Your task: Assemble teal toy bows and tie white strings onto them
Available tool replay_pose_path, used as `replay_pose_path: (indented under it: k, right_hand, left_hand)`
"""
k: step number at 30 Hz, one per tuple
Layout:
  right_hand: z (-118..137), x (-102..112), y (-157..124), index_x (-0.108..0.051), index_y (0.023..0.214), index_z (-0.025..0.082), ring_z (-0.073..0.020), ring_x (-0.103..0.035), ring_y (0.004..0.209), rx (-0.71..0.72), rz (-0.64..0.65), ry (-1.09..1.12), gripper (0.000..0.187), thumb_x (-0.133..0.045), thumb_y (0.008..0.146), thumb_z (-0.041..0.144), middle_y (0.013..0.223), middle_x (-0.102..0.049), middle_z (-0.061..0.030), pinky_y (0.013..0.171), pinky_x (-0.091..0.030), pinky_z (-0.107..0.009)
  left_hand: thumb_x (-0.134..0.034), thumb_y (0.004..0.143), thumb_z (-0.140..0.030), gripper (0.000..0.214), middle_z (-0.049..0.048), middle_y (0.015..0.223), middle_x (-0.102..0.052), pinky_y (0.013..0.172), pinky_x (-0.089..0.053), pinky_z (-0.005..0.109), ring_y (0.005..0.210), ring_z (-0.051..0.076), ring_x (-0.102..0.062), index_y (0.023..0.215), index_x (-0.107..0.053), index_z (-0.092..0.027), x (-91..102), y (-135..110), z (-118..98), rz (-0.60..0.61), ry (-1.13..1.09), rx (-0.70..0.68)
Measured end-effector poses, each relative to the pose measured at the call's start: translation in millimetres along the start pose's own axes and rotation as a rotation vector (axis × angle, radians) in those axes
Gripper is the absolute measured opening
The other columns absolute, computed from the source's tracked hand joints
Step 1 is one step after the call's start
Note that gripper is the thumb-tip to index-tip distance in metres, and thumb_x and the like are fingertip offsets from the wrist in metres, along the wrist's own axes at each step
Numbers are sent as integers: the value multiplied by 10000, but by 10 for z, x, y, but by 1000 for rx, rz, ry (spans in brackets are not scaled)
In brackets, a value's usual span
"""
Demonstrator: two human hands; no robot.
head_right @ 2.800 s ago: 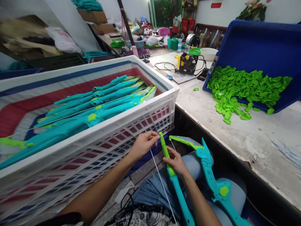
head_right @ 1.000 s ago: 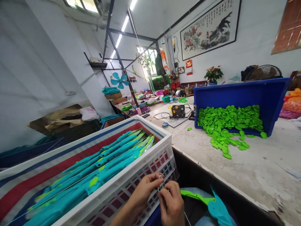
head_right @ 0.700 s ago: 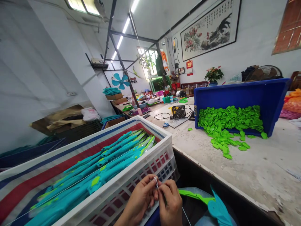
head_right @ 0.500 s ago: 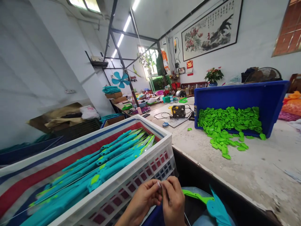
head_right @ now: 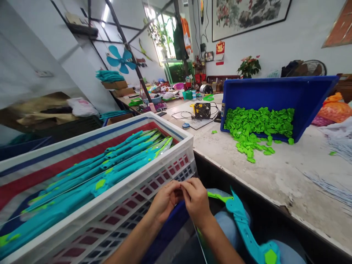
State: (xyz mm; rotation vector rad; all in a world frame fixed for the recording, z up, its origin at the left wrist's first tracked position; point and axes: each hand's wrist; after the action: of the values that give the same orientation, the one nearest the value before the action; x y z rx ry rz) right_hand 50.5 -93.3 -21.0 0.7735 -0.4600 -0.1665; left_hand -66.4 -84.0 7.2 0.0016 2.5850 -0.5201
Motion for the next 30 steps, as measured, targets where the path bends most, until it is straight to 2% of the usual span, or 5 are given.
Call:
replay_pose_path:
  k: [4,12,21,26,30]
  right_hand:
    - [-50,164,90,-693,890,190,-167,-586,761,52,154,-138,247,-457,959,211,807,-639,-61,685,-499,-286]
    - [-92,384,185,-653,797,182,-168,-541,747,163,390,-358,290,-426,973,212,789,-632,-57,677,-446,-287]
    - [-151,335,93,-600,797,199,-160,-559,752,22,246,-138,174,-475,917,179,778,-601,-35,690,-449,-279]
    - [-174,306,21,-566,774,199,-144,-565,729,-102,184,7,166,-481,916,206,755,-579,-19,679,-449,-262]
    - [-161,249,-31,-570,792,195,-141,-560,730,-107,177,72,152,-478,913,208,758,-574,-18,680,-449,-262]
  left_hand:
    - [-741,538,-265,213,43,643,-658,634,-514,290,631,161,-617,627,-626,-109,-6,19,-10,28,24,7]
    - [-769,549,-268,229,54,685,-686,675,-508,281,660,163,-617,708,-721,-111,-13,-47,-83,185,364,-71]
    - [-716,612,-405,319,-5,507,-576,456,-377,215,448,96,-463,740,-712,-114,-14,12,23,107,532,-179]
    - [-672,687,-387,292,22,610,-642,488,-363,211,518,113,-492,797,-743,-126,49,-13,-41,230,649,-229]
    - [-649,720,-383,252,20,610,-649,530,-382,220,567,139,-531,716,-724,-142,105,-11,-85,165,791,-301]
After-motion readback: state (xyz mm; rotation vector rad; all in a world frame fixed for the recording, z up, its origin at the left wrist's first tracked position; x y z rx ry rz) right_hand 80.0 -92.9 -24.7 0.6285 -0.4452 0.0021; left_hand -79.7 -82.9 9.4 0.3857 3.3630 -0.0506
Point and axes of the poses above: each hand's wrist, its own y-axis towards the middle knuckle, its own x-axis out of the back of the hand, z = x × y
